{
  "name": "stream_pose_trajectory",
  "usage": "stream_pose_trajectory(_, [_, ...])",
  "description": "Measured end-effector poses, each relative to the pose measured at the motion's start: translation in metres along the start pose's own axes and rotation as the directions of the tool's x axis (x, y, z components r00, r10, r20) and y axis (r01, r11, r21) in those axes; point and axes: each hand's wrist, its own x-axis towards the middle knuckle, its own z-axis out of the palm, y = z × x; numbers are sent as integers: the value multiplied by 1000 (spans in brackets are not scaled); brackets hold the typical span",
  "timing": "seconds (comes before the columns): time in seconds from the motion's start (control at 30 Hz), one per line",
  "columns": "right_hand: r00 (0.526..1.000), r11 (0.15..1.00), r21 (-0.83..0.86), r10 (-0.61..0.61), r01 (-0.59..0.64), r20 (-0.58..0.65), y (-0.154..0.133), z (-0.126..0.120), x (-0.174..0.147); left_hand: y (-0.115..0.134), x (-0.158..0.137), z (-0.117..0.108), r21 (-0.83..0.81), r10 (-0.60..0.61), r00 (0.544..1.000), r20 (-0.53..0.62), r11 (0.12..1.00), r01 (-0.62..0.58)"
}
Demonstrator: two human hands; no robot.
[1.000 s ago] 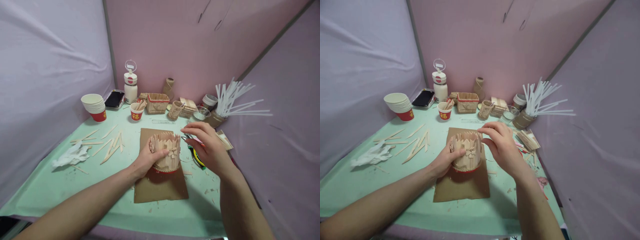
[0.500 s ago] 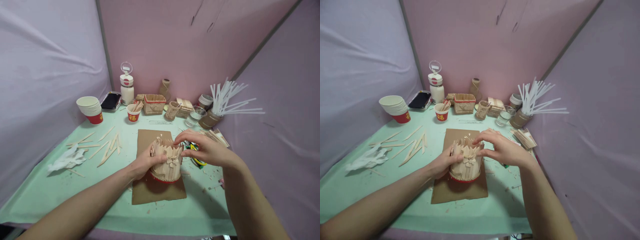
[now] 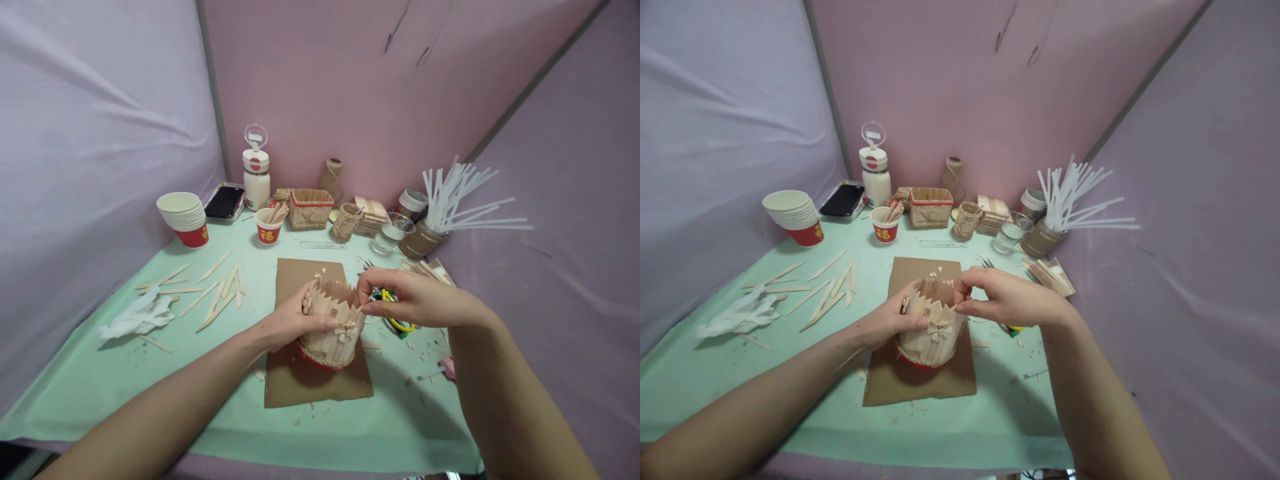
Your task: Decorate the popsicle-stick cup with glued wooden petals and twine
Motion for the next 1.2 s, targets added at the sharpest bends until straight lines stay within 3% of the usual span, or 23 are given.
stream_pose_trajectory(0.13, [981,998,-58,-36,25,-193,-2,5,0,-1,2,0,-82,-3,999,-53,997,-1])
stream_pose_trajectory(0.2, [930,993,-117,-58,16,-363,-5,12,1,-1,4,0,-152,-21,995,-93,988,7])
stream_pose_trajectory(0.3, [798,975,-219,-147,20,-585,-12,30,5,-2,6,0,-234,-38,992,-118,972,9])
stream_pose_trajectory(0.4, [656,956,-292,-237,27,-717,-18,52,11,-2,7,0,-279,-12,992,-124,960,-23])
stream_pose_trajectory(0.5, [525,964,-262,-250,54,-814,-19,74,19,-3,7,-1,-295,3,989,-149,954,-47])
stream_pose_trajectory(0.57, [474,977,-183,-214,112,-854,-16,86,24,-4,7,-2,-296,-7,983,-181,954,-48])
stream_pose_trajectory(0.73, [433,974,10,-92,228,-897,-4,106,33,-5,8,-3,-302,7,981,-193,951,-66])
stream_pose_trajectory(0.9, [392,960,19,-95,278,-915,4,112,35,-7,10,-5,-282,48,982,-183,954,-99])
stream_pose_trajectory(1.1, [446,987,-130,-157,90,-881,0,106,28,-9,10,-4,-221,45,952,-302,968,-116])
stream_pose_trajectory(1.2, [432,975,-221,-200,1,-880,-2,104,25,-10,9,-5,-101,85,916,-391,986,-134])
